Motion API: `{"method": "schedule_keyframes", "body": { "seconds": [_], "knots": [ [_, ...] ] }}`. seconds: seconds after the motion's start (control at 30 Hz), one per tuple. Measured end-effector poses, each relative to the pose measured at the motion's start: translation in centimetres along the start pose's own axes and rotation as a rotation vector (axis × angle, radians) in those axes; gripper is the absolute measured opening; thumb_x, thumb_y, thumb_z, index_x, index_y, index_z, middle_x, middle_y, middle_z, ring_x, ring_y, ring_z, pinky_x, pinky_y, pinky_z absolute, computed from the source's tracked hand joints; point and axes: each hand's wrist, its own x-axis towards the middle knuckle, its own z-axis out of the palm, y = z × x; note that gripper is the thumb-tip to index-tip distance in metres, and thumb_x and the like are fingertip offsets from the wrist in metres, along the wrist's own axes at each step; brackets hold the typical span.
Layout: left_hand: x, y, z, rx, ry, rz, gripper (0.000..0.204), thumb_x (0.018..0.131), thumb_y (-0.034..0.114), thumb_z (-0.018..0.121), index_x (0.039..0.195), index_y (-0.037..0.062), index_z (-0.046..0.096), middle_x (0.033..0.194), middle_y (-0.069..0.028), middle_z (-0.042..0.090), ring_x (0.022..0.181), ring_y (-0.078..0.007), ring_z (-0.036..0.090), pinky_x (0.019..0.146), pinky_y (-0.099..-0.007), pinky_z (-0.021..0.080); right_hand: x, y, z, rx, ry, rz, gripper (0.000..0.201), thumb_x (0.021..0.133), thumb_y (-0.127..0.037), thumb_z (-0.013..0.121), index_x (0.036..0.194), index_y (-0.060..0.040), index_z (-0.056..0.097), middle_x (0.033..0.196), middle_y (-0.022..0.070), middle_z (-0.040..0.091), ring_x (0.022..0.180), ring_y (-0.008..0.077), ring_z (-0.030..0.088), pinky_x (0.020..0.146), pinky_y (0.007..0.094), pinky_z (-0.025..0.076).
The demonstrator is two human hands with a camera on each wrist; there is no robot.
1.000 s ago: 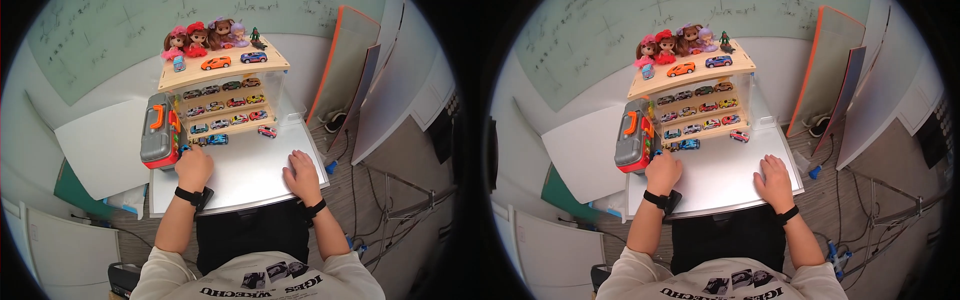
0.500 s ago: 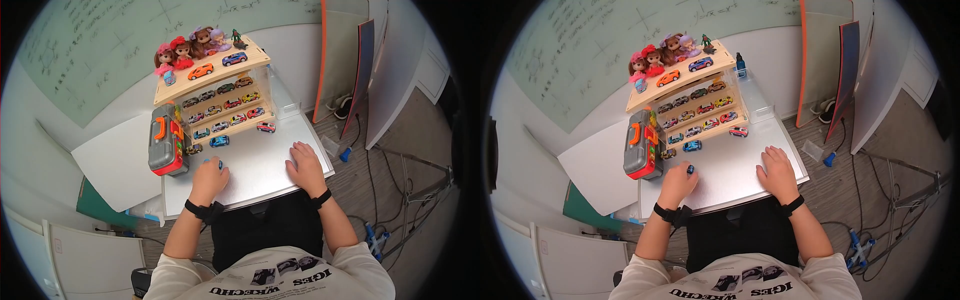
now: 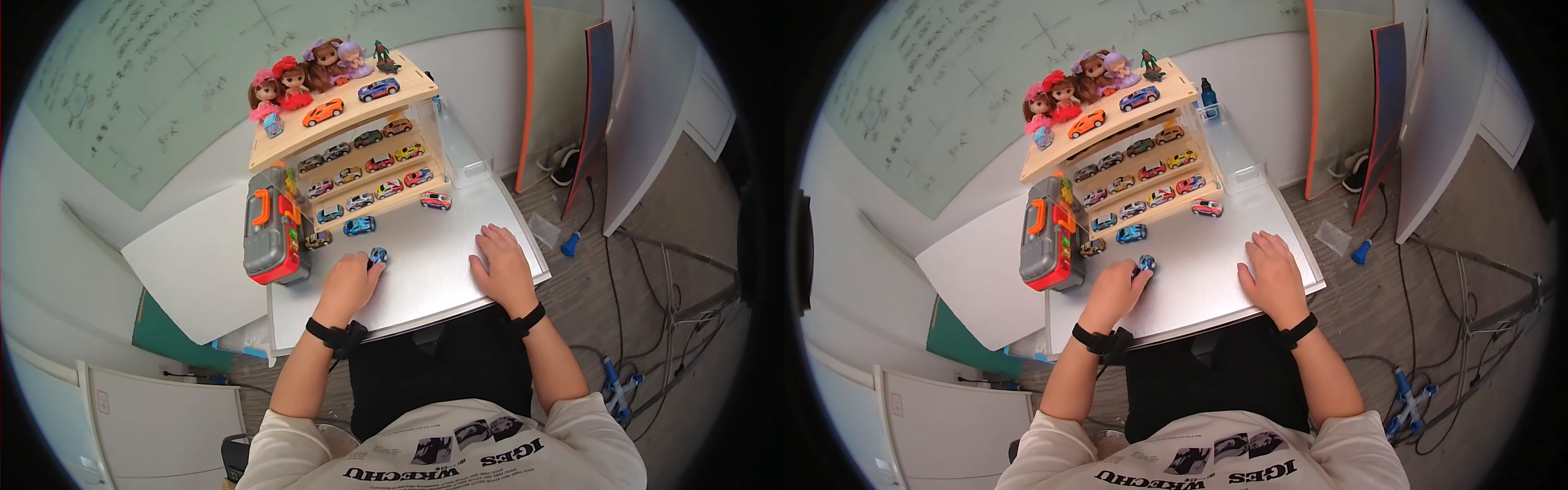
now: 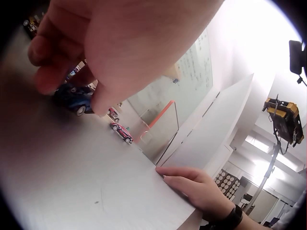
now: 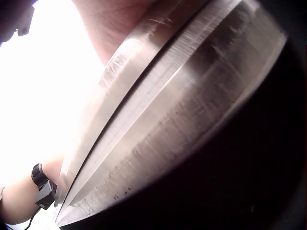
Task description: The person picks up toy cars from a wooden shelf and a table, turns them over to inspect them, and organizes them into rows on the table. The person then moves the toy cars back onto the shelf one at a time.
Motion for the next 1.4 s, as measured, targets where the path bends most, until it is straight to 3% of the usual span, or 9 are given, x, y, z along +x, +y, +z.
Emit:
{"method": "schedule_keyframes", "body": {
  "seconds": [0.37,0.57,0.8,0.9,0.97,1.1,1.2,1.3,1.4],
  "knots": [
    [1.6,0.7,-0.4,0.031,0.032,0.089,0.028,0.091,0.012,0.074,0.116,-0.0001,0.070,0.103,-0.0210,0.068,0.095,-0.0432,0.067,0.082,-0.0479,0.055,-0.1,0.1,-0.1,0.014,-0.001,0.015,0.036,0.087,-0.017,0.073,0.115,0.0045,0.070,0.130,0.0226,0.069,0.132,0.0381,0.058,0.118,0.0498,0.042],
    [2.6,0.4,-1.2,-0.179,0.106,0.176,0.031,0.091,0.010,0.073,0.120,-0.0014,0.070,0.107,-0.0204,0.069,0.093,-0.0399,0.066,0.081,-0.0442,0.053,0.0,0.0,-0.2,0.011,-0.009,0.024,0.036,0.086,-0.017,0.073,0.116,0.0049,0.070,0.130,0.0226,0.069,0.133,0.0381,0.058,0.118,0.0498,0.042],
    [3.5,0.5,0.0,-0.151,0.086,0.242,0.035,0.091,0.014,0.074,0.121,-0.0031,0.070,0.113,-0.0222,0.070,0.096,-0.0386,0.068,0.083,-0.0441,0.055,-0.1,0.1,0.0,0.018,-0.011,0.025,0.035,0.087,-0.017,0.072,0.114,0.0047,0.071,0.130,0.0229,0.069,0.133,0.0384,0.058,0.118,0.0496,0.042],
    [3.3,-0.3,0.3,-0.167,0.152,0.133,0.040,0.088,0.014,0.073,0.124,-0.0048,0.068,0.118,-0.0249,0.069,0.104,-0.0404,0.068,0.088,-0.0461,0.056,0.0,0.0,-0.2,0.006,-0.010,0.024,0.035,0.087,-0.017,0.072,0.114,0.0047,0.071,0.129,0.0229,0.069,0.132,0.0385,0.058,0.118,0.0495,0.042],
    [3.3,-0.9,-0.3,0.074,0.214,-0.038,0.048,0.086,0.011,0.068,0.130,-0.0080,0.063,0.122,-0.0281,0.068,0.109,-0.0431,0.068,0.094,-0.0486,0.056,0.0,0.1,-0.1,-0.001,-0.012,0.018,0.035,0.087,-0.017,0.072,0.114,0.0048,0.071,0.129,0.0230,0.069,0.132,0.0386,0.059,0.118,0.0496,0.042],
    [3.6,-2.6,0.6,0.138,0.174,-0.082,0.053,0.087,0.009,0.063,0.136,-0.0100,0.058,0.126,-0.0308,0.066,0.112,-0.0449,0.067,0.098,-0.0499,0.055,0.1,0.0,-0.1,0.005,-0.017,0.018,0.034,0.087,-0.016,0.072,0.114,0.0049,0.071,0.129,0.0233,0.069,0.132,0.0389,0.059,0.118,0.0495,0.042],
    [3.7,-3.3,1.5,0.037,0.284,0.023,0.052,0.086,0.007,0.062,0.135,-0.0097,0.060,0.120,-0.0309,0.069,0.105,-0.0456,0.069,0.093,-0.0519,0.056,0.1,-0.1,-0.3,0.021,-0.013,0.023,0.035,0.087,-0.016,0.072,0.114,0.0051,0.071,0.128,0.0235,0.069,0.132,0.0392,0.059,0.118,0.0495,0.042],
    [3.7,-3.1,1.4,-0.006,0.181,-0.133,0.055,0.086,0.009,0.063,0.138,-0.0103,0.058,0.116,-0.0307,0.070,0.106,-0.0451,0.069,0.094,-0.0515,0.056,0.1,0.0,-0.1,0.006,-0.015,0.013,0.035,0.086,-0.016,0.072,0.115,0.0050,0.071,0.129,0.0233,0.069,0.132,0.0391,0.059,0.118,0.0496,0.042],
    [3.9,-3.9,2.1,-0.068,0.317,-0.062,0.058,0.086,0.012,0.065,0.140,-0.0081,0.058,0.109,-0.0291,0.072,0.099,-0.0429,0.071,0.090,-0.0496,0.056,0.1,0.2,0.0,0.007,-0.020,0.008,0.035,0.086,-0.016,0.072,0.115,0.0049,0.071,0.129,0.0229,0.069,0.132,0.0389,0.059,0.118,0.0495,0.042]
  ]
}}
